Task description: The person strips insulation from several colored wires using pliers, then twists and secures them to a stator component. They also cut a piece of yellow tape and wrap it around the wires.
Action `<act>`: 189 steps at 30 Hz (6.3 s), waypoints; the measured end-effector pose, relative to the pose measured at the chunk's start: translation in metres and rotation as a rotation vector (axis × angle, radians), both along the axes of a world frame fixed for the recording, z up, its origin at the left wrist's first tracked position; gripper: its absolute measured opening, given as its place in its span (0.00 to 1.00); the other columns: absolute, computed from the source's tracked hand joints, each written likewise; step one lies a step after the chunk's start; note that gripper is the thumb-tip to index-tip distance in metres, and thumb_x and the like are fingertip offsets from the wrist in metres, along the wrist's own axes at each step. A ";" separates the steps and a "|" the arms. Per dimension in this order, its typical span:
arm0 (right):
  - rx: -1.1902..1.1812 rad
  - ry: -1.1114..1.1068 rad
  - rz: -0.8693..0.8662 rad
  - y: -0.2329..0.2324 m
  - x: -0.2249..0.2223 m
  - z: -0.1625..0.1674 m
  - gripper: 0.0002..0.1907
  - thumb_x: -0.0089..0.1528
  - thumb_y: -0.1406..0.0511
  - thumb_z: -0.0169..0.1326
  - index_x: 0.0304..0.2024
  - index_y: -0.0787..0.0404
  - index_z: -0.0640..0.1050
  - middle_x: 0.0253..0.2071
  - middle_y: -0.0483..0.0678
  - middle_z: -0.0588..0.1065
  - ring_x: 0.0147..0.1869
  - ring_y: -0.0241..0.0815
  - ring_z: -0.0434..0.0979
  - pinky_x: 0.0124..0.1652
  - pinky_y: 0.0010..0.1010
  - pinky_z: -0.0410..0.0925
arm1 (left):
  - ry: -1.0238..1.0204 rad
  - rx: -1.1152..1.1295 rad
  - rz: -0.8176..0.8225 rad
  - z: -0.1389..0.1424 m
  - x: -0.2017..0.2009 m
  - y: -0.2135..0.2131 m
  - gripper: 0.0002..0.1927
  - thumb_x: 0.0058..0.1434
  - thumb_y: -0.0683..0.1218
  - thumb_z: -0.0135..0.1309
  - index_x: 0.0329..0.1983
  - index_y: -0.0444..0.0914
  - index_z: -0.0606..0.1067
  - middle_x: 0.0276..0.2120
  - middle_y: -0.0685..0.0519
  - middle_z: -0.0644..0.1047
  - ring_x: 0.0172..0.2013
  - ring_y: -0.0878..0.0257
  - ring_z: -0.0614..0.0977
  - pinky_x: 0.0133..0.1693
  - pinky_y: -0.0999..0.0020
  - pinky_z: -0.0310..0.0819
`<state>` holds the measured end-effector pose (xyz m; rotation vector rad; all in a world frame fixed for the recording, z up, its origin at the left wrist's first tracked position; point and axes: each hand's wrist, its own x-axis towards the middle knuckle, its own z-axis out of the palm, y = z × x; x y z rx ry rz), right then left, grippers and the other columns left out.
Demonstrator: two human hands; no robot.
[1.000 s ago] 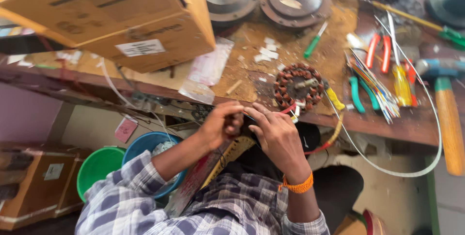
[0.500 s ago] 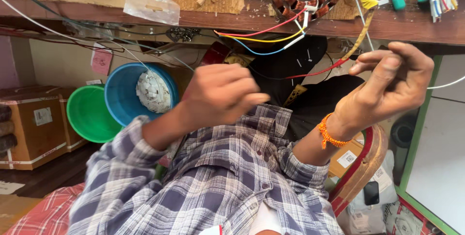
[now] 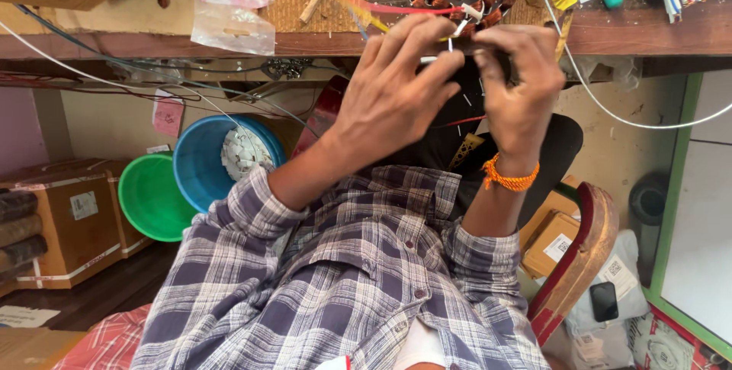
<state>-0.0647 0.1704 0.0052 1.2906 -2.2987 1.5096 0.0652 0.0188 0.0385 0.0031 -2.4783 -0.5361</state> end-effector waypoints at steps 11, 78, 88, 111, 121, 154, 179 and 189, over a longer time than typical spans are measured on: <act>0.027 0.147 0.043 -0.032 -0.003 -0.004 0.10 0.64 0.73 0.70 0.46 0.61 0.84 0.44 0.46 0.74 0.53 0.44 0.70 0.49 0.35 0.68 | -0.070 0.141 0.120 -0.013 -0.004 -0.024 0.09 0.67 0.43 0.65 0.46 0.39 0.78 0.46 0.55 0.72 0.46 0.54 0.75 0.48 0.58 0.72; -0.057 0.271 -0.001 -0.041 0.004 -0.026 0.09 0.65 0.68 0.70 0.46 0.60 0.84 0.47 0.42 0.76 0.58 0.45 0.66 0.57 0.36 0.64 | -0.090 0.420 -0.007 -0.022 -0.008 -0.041 0.07 0.68 0.46 0.60 0.46 0.39 0.78 0.34 0.50 0.83 0.33 0.58 0.87 0.35 0.66 0.78; -0.060 0.310 -0.022 -0.034 -0.003 -0.029 0.07 0.66 0.66 0.71 0.45 0.57 0.85 0.45 0.39 0.76 0.58 0.45 0.67 0.60 0.37 0.64 | -0.033 0.107 0.175 -0.002 0.001 -0.029 0.08 0.67 0.47 0.61 0.44 0.39 0.79 0.33 0.51 0.82 0.32 0.57 0.84 0.32 0.63 0.76; 0.014 0.438 0.117 -0.032 -0.012 -0.020 0.07 0.65 0.67 0.72 0.40 0.58 0.84 0.48 0.41 0.77 0.60 0.45 0.69 0.70 0.47 0.57 | -0.046 0.063 0.081 -0.019 -0.001 -0.034 0.06 0.68 0.41 0.58 0.46 0.39 0.75 0.33 0.53 0.78 0.32 0.57 0.82 0.31 0.62 0.73; -0.169 0.346 -0.104 -0.008 -0.020 -0.022 0.09 0.67 0.60 0.68 0.41 0.59 0.87 0.39 0.42 0.78 0.50 0.44 0.72 0.58 0.41 0.64 | 0.039 0.047 -0.040 -0.034 -0.006 -0.044 0.09 0.67 0.43 0.64 0.49 0.42 0.80 0.35 0.55 0.83 0.26 0.64 0.81 0.27 0.66 0.73; -0.564 -0.033 -0.352 0.078 -0.017 -0.066 0.22 0.75 0.54 0.53 0.41 0.70 0.73 0.28 0.52 0.70 0.26 0.37 0.69 0.23 0.22 0.57 | 0.035 -0.102 -0.115 -0.012 -0.033 -0.057 0.10 0.67 0.43 0.65 0.49 0.41 0.78 0.49 0.51 0.77 0.52 0.55 0.79 0.49 0.59 0.71; 0.346 -0.272 -0.808 0.264 0.039 -0.101 0.02 0.70 0.72 0.60 0.44 0.67 0.82 0.41 0.55 0.77 0.41 0.50 0.77 0.42 0.36 0.68 | -0.138 -0.129 0.256 -0.007 -0.033 -0.020 0.09 0.67 0.43 0.63 0.48 0.40 0.77 0.50 0.48 0.80 0.44 0.49 0.82 0.42 0.57 0.76; 0.299 -0.240 -0.812 0.263 0.036 -0.101 0.04 0.69 0.71 0.60 0.44 0.68 0.81 0.41 0.56 0.79 0.43 0.51 0.79 0.47 0.35 0.70 | 0.013 0.078 0.179 -0.009 -0.037 -0.029 0.09 0.65 0.38 0.63 0.46 0.35 0.77 0.43 0.45 0.80 0.44 0.48 0.82 0.47 0.56 0.76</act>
